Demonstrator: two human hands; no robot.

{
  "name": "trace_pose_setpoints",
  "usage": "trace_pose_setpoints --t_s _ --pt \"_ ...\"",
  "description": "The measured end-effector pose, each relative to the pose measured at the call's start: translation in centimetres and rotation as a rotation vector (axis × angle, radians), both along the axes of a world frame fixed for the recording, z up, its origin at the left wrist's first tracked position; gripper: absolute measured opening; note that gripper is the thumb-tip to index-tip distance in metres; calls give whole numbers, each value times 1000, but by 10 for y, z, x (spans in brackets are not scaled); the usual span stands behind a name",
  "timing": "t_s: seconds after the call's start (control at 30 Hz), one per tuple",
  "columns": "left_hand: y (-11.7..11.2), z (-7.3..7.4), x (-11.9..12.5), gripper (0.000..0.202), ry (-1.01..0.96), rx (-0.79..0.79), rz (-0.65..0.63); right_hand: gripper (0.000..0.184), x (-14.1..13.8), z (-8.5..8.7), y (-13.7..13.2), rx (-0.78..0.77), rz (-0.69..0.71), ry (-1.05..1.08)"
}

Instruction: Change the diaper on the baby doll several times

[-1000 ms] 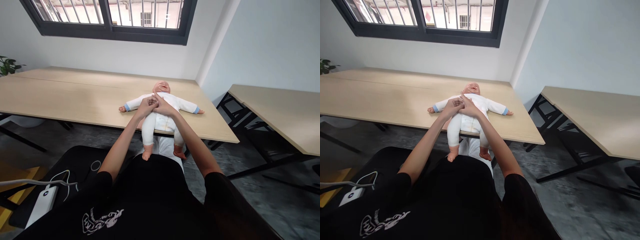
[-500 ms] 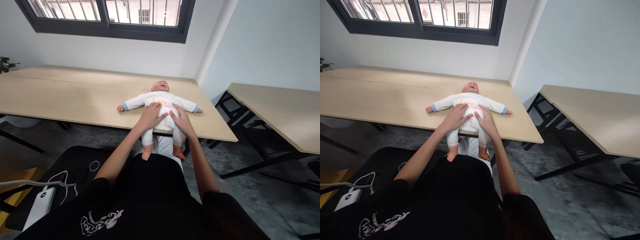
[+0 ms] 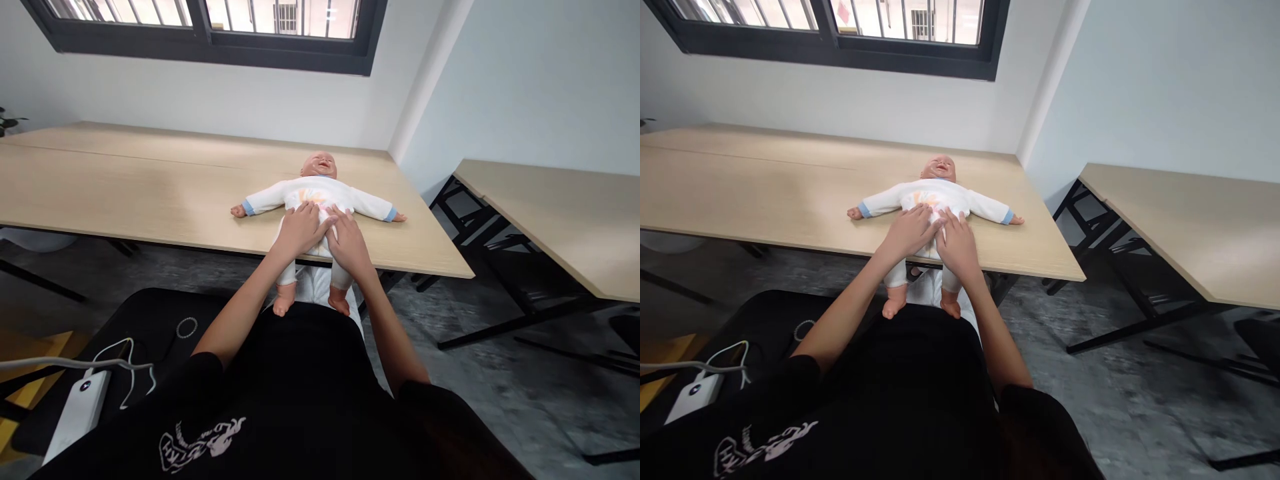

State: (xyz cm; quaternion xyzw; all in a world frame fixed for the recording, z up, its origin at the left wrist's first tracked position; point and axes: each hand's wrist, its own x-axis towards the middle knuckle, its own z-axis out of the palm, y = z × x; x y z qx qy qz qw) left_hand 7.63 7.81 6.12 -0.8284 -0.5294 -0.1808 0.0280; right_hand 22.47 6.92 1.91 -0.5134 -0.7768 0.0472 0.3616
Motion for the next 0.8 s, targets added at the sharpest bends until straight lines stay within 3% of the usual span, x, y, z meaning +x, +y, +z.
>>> trace_pose_setpoints --t_s 0.2,0.33,0.57,0.8 --pt "2 -6 -1 65 -13 -15 21 52 -6 15 -8 -67 -25 -107" --pt "2 -3 0 65 -3 -54 32 52 -4 19 -4 -40 11 -137" --pt "0 4 3 63 17 -104 50 48 -5 20 -2 -22 -13 -156" --pt "1 -7 -1 63 -34 -59 25 51 -6 11 -6 2 -11 -78"
